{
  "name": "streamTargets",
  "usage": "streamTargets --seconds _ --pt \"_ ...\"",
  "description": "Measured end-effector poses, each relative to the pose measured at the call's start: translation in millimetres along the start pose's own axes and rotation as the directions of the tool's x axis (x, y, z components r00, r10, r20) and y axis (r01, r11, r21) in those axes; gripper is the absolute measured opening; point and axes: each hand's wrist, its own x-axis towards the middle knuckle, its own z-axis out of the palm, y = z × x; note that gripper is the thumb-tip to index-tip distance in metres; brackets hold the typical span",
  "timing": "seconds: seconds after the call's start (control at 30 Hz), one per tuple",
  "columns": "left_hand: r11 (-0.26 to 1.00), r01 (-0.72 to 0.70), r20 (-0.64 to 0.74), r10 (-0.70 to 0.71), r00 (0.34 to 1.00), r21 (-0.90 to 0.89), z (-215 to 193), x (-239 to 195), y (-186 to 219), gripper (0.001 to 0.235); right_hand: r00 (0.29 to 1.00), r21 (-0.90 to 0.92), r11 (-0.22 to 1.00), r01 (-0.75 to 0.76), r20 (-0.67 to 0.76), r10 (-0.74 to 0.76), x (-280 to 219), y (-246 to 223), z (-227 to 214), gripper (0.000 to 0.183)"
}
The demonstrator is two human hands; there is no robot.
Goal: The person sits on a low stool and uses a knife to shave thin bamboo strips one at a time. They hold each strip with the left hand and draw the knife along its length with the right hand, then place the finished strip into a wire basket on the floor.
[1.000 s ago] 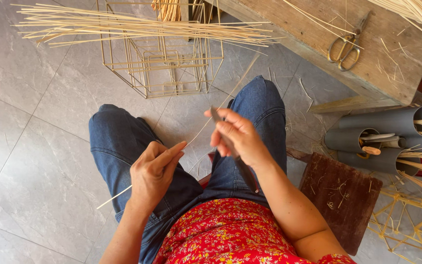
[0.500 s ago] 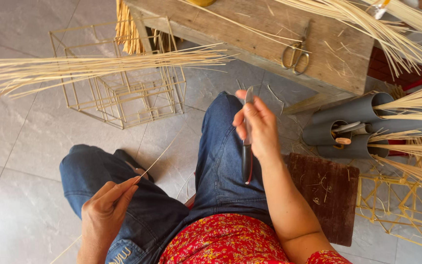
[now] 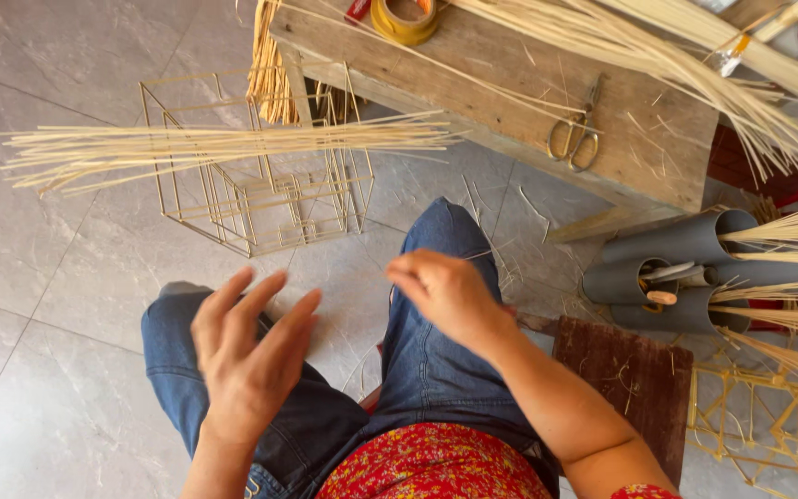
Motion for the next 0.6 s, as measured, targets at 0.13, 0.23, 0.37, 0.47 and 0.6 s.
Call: streamTargets --seconds 0.13,0.23,0.37,0.47,0.6 --pt "0.992 0.127 -0.173 -0.127 0.977 -0.01 4 -14 -13 0.022 0.985 -0.096 0.992 -0.078 -0.163 0.062 41 49 -31 0.015" --pt "0.955 0.257 -0.043 -0.266 0.963 -0.147 27 -27 -27 0.022 0.957 -0.143 0.97 -0.197 -0.242 0.159 91 97 -55 0.017" --pt "0.861 0.415 0.191 -0.372 0.908 -0.295 65 -41 -44 0.019 0.937 -0.315 0.932 -0.178 -0.344 0.063 155 159 -70 0.015" --pt "0.834 0.495 0.342 -0.404 0.849 -0.244 81 -47 -54 0.016 0.935 -0.407 0.898 -0.17 -0.354 0.017 188 201 -69 0.014" --pt "0.798 0.567 0.396 -0.464 0.793 -0.201 93 -44 -65 0.015 0.919 -0.435 0.841 -0.321 -0.359 0.164 220 244 -64 0.016"
